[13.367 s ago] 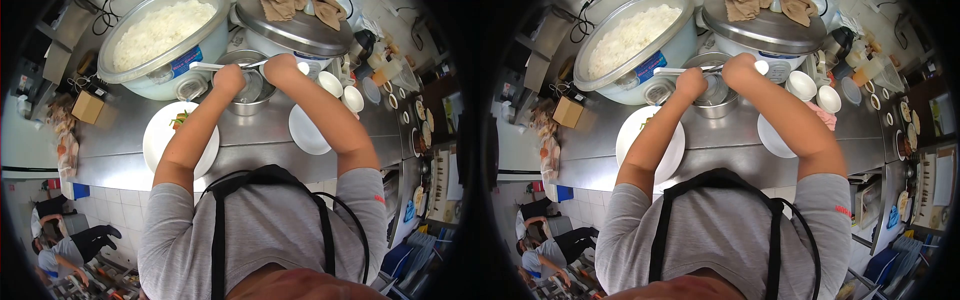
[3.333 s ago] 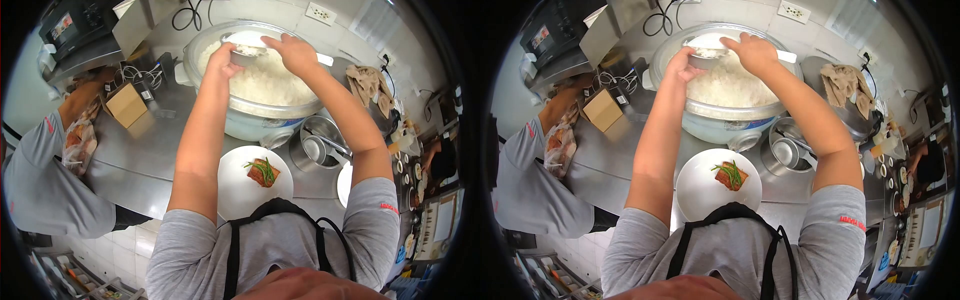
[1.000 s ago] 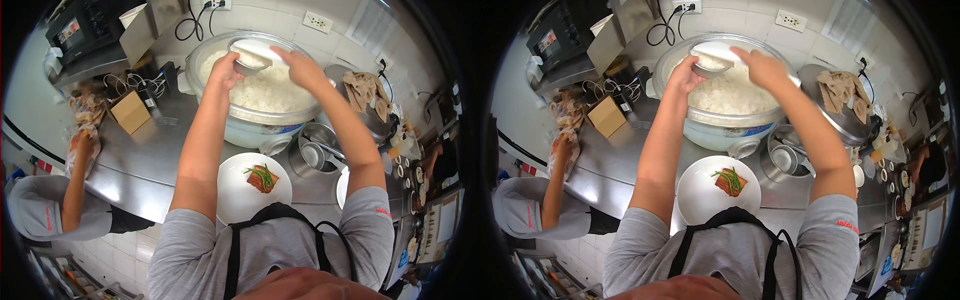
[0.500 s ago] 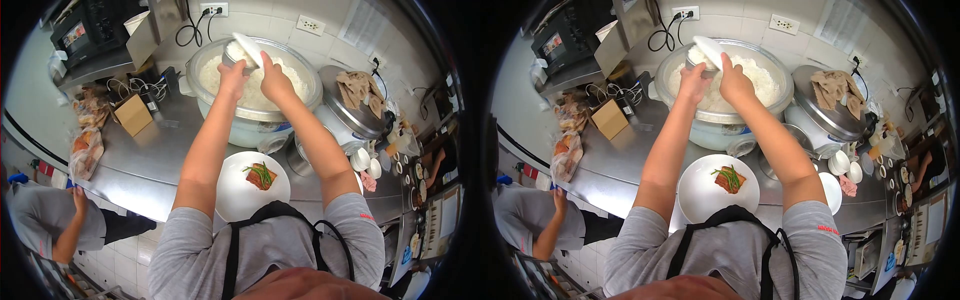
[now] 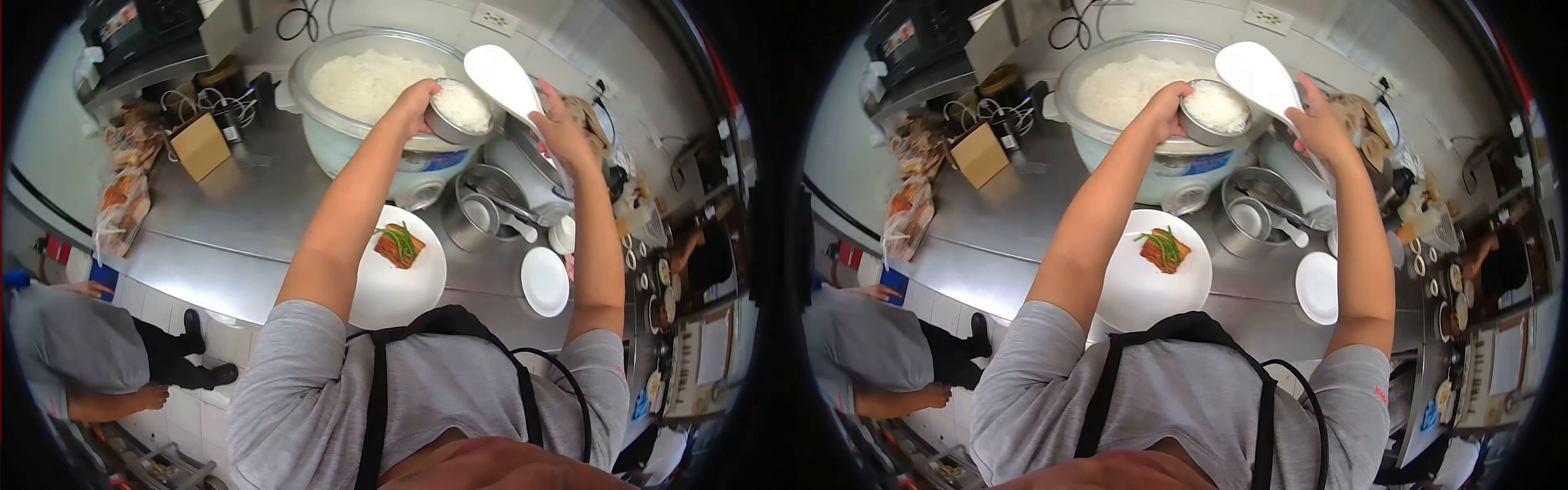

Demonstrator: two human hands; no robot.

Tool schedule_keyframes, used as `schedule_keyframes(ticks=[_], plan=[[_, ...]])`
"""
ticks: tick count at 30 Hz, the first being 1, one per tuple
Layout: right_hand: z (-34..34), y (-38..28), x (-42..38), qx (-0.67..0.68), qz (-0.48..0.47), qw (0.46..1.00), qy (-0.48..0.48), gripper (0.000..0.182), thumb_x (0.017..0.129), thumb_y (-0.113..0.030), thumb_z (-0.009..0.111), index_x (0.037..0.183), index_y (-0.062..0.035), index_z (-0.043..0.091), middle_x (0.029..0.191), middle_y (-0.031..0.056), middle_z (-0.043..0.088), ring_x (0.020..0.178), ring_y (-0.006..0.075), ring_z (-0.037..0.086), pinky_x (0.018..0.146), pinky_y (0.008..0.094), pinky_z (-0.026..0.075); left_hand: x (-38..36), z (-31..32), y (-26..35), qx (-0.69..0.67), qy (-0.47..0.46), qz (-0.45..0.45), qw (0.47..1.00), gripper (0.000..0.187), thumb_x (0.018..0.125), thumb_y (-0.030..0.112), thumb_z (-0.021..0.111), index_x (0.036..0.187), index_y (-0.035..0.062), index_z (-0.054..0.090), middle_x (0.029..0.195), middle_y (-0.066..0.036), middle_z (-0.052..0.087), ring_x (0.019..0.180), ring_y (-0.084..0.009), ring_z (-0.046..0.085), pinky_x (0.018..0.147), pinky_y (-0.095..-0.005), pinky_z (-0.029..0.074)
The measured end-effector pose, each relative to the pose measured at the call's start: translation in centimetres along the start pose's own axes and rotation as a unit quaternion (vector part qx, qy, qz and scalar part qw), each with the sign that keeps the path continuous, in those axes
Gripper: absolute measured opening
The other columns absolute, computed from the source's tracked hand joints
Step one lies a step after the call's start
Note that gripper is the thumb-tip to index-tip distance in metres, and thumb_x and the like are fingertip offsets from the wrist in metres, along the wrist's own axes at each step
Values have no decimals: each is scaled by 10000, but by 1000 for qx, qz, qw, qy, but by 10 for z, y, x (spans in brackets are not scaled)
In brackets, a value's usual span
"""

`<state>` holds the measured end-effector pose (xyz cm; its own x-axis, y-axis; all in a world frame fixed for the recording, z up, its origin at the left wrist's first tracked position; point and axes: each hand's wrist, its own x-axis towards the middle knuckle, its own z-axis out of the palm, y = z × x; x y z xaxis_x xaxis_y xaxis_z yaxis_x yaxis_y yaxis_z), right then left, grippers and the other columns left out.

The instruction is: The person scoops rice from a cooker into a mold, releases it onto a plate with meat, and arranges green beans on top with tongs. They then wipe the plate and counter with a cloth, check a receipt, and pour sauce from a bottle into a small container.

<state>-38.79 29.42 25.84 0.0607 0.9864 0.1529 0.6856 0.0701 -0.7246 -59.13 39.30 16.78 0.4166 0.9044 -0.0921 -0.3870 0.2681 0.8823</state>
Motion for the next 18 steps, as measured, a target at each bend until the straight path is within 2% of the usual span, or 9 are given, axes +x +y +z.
schedule_keyframes(ticks=[1, 2, 5, 7, 11, 12, 15, 16, 18], plan=[[-3, 4, -5, 21, 2, 1000, -19, 502, 800, -79, 442, 1275, -159, 301, 672, 25, 509, 493, 53, 421, 371, 176, 332, 3, 5, -3, 9, 19, 0, 1000, 415, 752, 279, 391, 1077, 26, 449, 1018, -146, 534, 904, -265, 544, 713, -446, 459], [2, 11, -5, 83, 4, 996, -18, 472, 817, -67, 415, 1263, -208, 351, 666, 3, 496, 441, 58, 381, 365, 194, 337, 3, 8, -3, 30, 31, -5, 999, 421, 765, 290, 383, 1088, 28, 443, 1009, -143, 536, 894, -250, 548, 690, -413, 472], [13, 31, 3, -54, -17, 997, -61, 353, 834, -102, 405, 1162, -208, 479, 638, -4, 482, 417, 67, 367, 360, 213, 335, 4, 11, -5, 55, 17, 11, 998, 423, 814, 336, 355, 1098, 33, 438, 1003, -138, 534, 883, -237, 550, 664, -379, 482], [25, 18, -10, -97, 10, 993, -69, 299, 846, -127, 394, 1084, -206, 557, 615, 5, 476, 414, 78, 382, 361, 228, 340, -1, 17, -7, 79, 58, 24, 995, 448, 863, 392, 298, 1083, 38, 462, 974, -119, 540, 825, -211, 551, 629, -358, 481], [30, 10, -10, -173, 2, 979, -113, 326, 864, -157, 337, 1134, -210, 512, 579, 12, 463, 376, 103, 373, 352, 236, 343, -4, 17, -8, 129, 79, 43, 987, 455, 874, 401, 272, 1059, 41, 482, 946, -94, 544, 755, -184, 541, 574, -325, 459], [30, 11, -11, -152, -4, 982, -111, 340, 864, -158, 322, 1144, -229, 501, 540, 7, 439, 360, 94, 360, 350, 229, 338, -5, 16, -8, 130, 73, 38, 988, 455, 874, 401, 271, 1056, 42, 483, 945, -92, 545, 756, -184, 541, 572, -322, 457], [13, 6, 0, -82, 65, 983, -153, 354, 858, -144, 312, 1137, -252, 502, 516, 0, 419, 358, 86, 365, 348, 225, 335, -4, 15, -10, 124, 75, 49, 988, 450, 868, 391, 263, 1041, 34, 476, 932, -99, 543, 750, -193, 540, 571, -329, 459], [7, 7, 3, -22, 66, 989, -128, 371, 848, -127, 297, 1136, -245, 501, 508, -14, 407, 364, 75, 370, 349, 218, 328, -4, 15, -10, 122, 77, 55, 988, 446, 861, 385, 266, 1026, 29, 478, 915, -106, 542, 740, -200, 538, 563, -338, 459], [9, 6, 1, -86, 73, 986, -126, 378, 841, -116, 293, 1136, -229, 501, 519, -11, 413, 365, 80, 374, 354, 221, 340, -2, 15, -10, 110, 79, 63, 989, 447, 852, 377, 272, 1021, 14, 471, 900, -120, 540, 727, -208, 538, 548, -354, 461]])
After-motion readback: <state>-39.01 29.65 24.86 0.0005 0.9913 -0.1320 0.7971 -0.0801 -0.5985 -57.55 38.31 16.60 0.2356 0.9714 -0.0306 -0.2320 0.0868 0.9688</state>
